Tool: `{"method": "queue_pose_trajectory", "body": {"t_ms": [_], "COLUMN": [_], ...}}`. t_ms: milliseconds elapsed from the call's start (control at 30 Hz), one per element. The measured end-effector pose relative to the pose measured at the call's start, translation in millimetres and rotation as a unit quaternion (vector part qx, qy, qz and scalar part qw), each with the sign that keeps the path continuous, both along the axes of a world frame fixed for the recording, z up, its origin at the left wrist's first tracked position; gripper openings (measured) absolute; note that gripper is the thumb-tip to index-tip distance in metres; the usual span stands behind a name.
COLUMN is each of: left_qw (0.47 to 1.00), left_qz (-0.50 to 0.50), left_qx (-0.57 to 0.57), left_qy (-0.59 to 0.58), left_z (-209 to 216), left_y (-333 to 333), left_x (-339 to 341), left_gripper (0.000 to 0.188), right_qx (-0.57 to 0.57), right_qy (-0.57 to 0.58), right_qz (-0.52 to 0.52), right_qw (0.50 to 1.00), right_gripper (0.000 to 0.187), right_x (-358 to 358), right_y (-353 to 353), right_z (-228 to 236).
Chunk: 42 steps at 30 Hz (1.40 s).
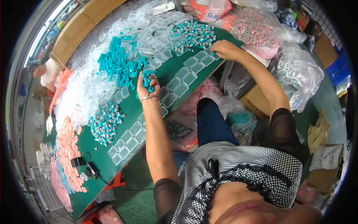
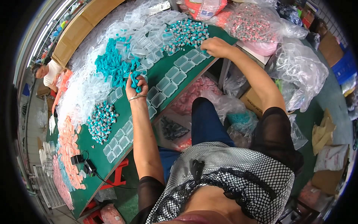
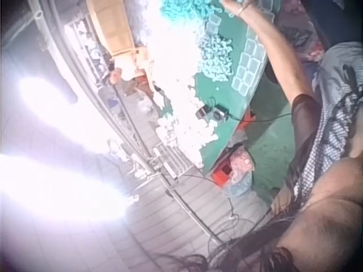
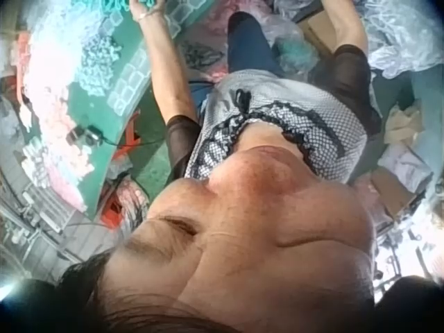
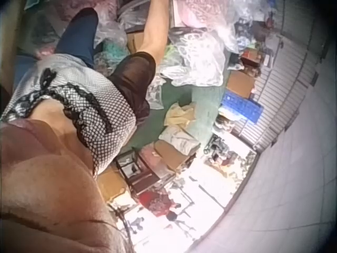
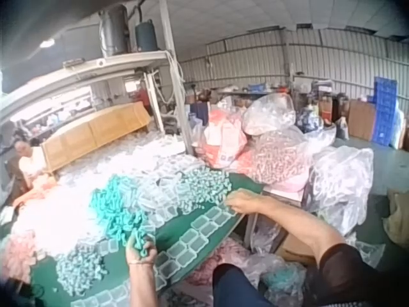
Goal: Placing small teal plastic components into individual clear plastic boxes.
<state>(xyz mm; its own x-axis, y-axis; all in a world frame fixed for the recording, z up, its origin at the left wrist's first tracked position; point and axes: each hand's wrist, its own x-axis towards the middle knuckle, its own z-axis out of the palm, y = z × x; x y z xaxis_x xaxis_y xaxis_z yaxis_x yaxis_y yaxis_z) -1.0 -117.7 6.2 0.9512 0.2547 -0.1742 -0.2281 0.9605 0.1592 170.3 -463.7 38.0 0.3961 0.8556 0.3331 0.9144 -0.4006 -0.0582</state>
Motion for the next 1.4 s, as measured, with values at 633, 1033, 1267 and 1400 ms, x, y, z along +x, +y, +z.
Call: {"method": "queue_pose_trajectory", "body": {"t_ms": [633,1033,1267,1400], "left_qw": [0.995,0.991,0.994,0.994], "left_qz": [-0.076,-0.122,-0.102,-0.106], "left_qx": [-0.029,-0.012,-0.004,0.008], "left_qy": [-0.058,-0.048,-0.026,-0.011], "left_z": [7,4,-7,-5], "left_y": [-36,-61,-51,-58], "left_x": [16,27,29,28], "left_gripper": [0.026,0.029,0.035,0.033], "right_qx": [0.156,0.266,0.223,0.121], "right_qy": [0.098,0.371,0.207,0.092], "right_qz": [-0.017,0.053,-0.009,-0.031], "right_qw": [0.983,0.888,0.952,0.988], "right_gripper": [0.017,0.027,0.019,0.02], "right_x": [-21,-56,-23,-18], "right_y": [33,128,60,35], "right_z": [17,3,-1,-10]}}
